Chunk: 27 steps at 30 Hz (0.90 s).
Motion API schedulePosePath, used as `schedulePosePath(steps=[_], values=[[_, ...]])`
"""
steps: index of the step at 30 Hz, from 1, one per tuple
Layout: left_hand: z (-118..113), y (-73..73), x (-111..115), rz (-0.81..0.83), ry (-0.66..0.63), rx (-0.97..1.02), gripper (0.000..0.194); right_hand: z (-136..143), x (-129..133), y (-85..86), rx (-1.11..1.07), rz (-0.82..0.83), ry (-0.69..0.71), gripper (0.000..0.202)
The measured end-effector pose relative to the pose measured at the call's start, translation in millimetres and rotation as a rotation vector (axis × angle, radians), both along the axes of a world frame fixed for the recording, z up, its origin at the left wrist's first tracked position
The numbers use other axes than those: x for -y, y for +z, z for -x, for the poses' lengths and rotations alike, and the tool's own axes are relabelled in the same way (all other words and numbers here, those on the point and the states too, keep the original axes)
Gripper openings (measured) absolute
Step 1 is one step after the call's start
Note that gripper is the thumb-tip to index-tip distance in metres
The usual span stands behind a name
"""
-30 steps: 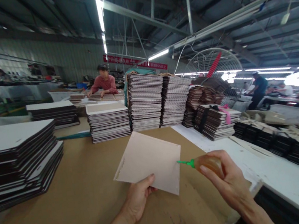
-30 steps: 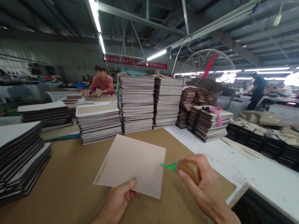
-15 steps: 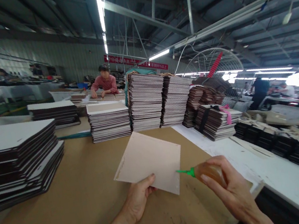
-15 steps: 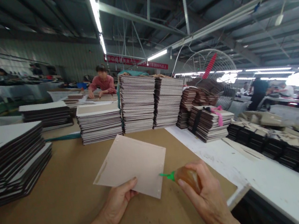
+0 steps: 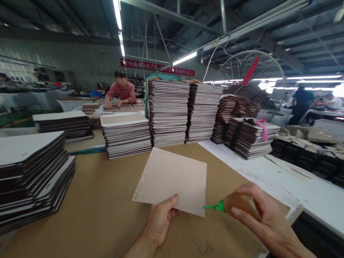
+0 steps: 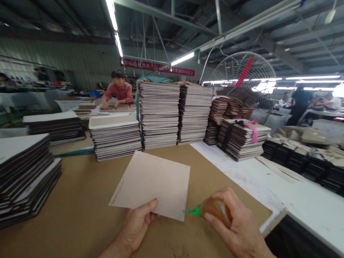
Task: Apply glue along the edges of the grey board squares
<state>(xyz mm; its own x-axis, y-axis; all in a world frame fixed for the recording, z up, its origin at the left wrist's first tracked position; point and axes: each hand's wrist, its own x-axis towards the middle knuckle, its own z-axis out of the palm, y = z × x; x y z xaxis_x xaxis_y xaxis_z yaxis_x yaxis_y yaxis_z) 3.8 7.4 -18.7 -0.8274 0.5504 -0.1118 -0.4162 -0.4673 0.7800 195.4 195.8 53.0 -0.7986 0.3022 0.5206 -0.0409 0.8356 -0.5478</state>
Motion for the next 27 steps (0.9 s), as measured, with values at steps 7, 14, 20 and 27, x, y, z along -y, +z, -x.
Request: schedulePosePath(steps=[7, 14, 20, 27], values=[[-1.0, 2.1, -0.3, 0.003, 0.016, -0.024, 0.027, -2.0, 1.4, -3.9, -0.002, 0.034, -0.014, 0.031], [-0.8, 4.2, -1.3, 0.004, 0.045, 0.010, 0.030, -3.2, 7.0, -8.0, -0.007, 0.084, -0.010, 0.029], [-2.0, 6.7, -1.2, -0.016, 0.047, 0.044, 0.036, -2.1, -1.2, -11.0, -0.030, 0.152, -0.062, 0.035], [-1.8, 2.9, -0.1, -0.011, 0.004, 0.018, 0.032, 11.1, -2.7, -2.5, -0.123, 0.154, -0.197, 0.040]])
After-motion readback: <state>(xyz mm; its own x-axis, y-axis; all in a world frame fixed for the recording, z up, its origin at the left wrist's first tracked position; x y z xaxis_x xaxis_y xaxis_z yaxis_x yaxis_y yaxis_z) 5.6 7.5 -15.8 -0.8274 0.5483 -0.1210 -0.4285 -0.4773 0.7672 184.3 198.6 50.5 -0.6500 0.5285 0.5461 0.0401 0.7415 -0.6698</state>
